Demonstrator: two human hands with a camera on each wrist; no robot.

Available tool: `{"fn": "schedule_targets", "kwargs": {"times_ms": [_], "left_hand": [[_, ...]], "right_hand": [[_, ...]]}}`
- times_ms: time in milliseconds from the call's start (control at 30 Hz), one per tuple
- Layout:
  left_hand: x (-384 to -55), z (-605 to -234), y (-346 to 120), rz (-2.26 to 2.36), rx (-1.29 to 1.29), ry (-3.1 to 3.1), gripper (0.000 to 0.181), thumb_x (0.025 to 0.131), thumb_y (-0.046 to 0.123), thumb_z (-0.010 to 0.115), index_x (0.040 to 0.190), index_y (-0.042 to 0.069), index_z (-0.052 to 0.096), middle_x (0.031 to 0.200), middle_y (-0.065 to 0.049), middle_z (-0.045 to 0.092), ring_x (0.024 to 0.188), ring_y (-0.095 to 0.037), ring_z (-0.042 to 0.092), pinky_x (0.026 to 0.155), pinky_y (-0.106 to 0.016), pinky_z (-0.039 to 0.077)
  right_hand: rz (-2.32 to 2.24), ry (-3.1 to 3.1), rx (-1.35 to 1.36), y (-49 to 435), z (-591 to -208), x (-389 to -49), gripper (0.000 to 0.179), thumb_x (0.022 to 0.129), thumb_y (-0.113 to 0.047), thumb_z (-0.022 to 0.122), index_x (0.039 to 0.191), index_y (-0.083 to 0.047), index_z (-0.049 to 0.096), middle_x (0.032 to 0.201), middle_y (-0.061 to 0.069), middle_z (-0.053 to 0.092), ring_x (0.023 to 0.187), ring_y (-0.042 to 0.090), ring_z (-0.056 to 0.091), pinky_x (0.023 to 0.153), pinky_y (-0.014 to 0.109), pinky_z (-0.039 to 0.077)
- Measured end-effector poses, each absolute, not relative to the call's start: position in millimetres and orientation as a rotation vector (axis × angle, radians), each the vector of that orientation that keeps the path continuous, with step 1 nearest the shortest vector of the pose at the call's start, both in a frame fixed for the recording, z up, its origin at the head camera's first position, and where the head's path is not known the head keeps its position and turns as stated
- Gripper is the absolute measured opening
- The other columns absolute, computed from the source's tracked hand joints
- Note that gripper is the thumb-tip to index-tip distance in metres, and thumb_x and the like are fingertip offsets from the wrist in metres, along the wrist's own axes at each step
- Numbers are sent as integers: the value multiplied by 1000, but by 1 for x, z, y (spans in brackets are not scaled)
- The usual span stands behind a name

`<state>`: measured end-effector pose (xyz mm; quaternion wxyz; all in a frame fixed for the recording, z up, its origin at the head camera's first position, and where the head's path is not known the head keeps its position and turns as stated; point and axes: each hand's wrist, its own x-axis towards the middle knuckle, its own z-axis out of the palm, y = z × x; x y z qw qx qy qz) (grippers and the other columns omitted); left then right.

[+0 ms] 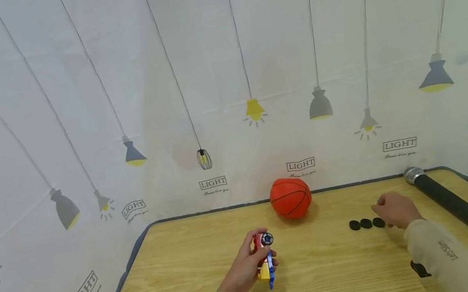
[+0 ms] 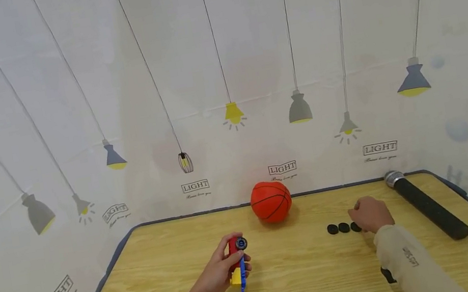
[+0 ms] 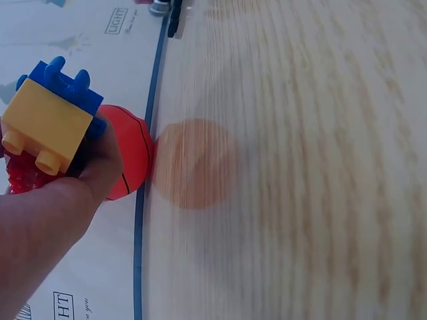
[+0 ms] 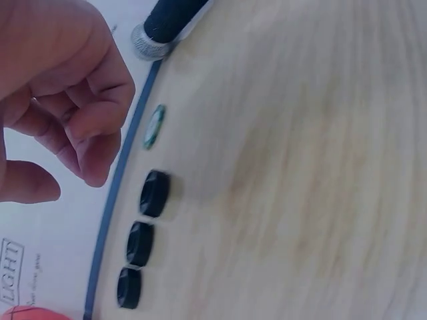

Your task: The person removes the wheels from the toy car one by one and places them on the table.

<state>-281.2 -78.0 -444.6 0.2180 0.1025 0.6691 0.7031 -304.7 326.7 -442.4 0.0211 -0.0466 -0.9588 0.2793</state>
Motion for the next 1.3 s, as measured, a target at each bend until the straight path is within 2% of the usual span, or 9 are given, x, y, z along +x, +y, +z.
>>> {"fn": "schedule_targets", "kwargs": {"times_ms": [100, 267, 367, 500, 767, 967, 1200, 1300], "left_hand": [[-280, -443, -76, 1941, 265, 1848, 40, 107, 18, 46, 146, 25, 39, 114, -14, 58, 98, -25, 66, 87, -34, 58], [-278, -443, -75, 1943, 254, 1836, 42, 106, 14, 47, 145, 25, 39, 114, -15, 58, 103, -28, 66, 87, -34, 59], [-278, -442, -74, 1951, 268, 1822, 44, 105, 13, 48, 146, 26, 38, 114, -15, 58, 104, -29, 66, 89, -36, 58], [-278, -442, -73, 1959, 280, 1814, 44, 105, 12, 47, 146, 25, 37, 114, -14, 58, 103, -28, 66, 91, -37, 58], [-280, -440, -71, 1955, 276, 1812, 44, 105, 13, 48, 146, 27, 37, 115, -14, 57, 104, -28, 66, 89, -34, 58], [-282, -439, -68, 1960, 298, 1814, 44, 106, 13, 48, 146, 26, 37, 116, -15, 57, 104, -28, 66, 89, -35, 58], [-283, -439, -63, 1963, 304, 1808, 43, 106, 14, 48, 145, 27, 37, 115, -14, 57, 101, -26, 66, 90, -37, 59], [-283, -439, -60, 1966, 303, 1801, 43, 105, 14, 48, 145, 27, 38, 114, -14, 58, 99, -24, 66, 89, -36, 59]], "right_hand": [[933, -2956, -100, 319, -435, -302, 36, 98, -22, 51, 107, 10, 65, 71, 12, 67, 60, 19, 59, 52, 31, 46], [1054, -2945, -44, 306, -425, -300, 36, 100, -22, 51, 113, 10, 63, 81, 16, 69, 62, 20, 62, 55, 31, 47], [1121, -2921, 43, 296, -419, -299, 32, 102, -21, 52, 112, 7, 63, 83, 15, 68, 62, 22, 63, 56, 32, 48], [1143, -2900, 221, 280, -408, -297, 23, 102, -18, 55, 107, 1, 65, 77, 10, 66, 61, 24, 63, 56, 33, 48], [1091, -2891, 444, 256, -386, -298, 15, 102, -19, 56, 105, -8, 66, 75, 2, 63, 61, 17, 60, 63, 33, 49], [1143, -2844, 585, 241, -376, -296, 12, 102, -18, 57, 102, -10, 65, 74, 1, 62, 60, 19, 59, 60, 30, 50], [1146, -2771, 674, 219, -370, -290, 8, 100, -15, 59, 97, -13, 66, 71, -1, 60, 57, 12, 55, 56, 27, 47], [1176, -2750, 707, 209, -369, -288, 7, 99, -13, 59, 98, -12, 66, 72, -1, 61, 57, 13, 56, 56, 27, 49]]}}
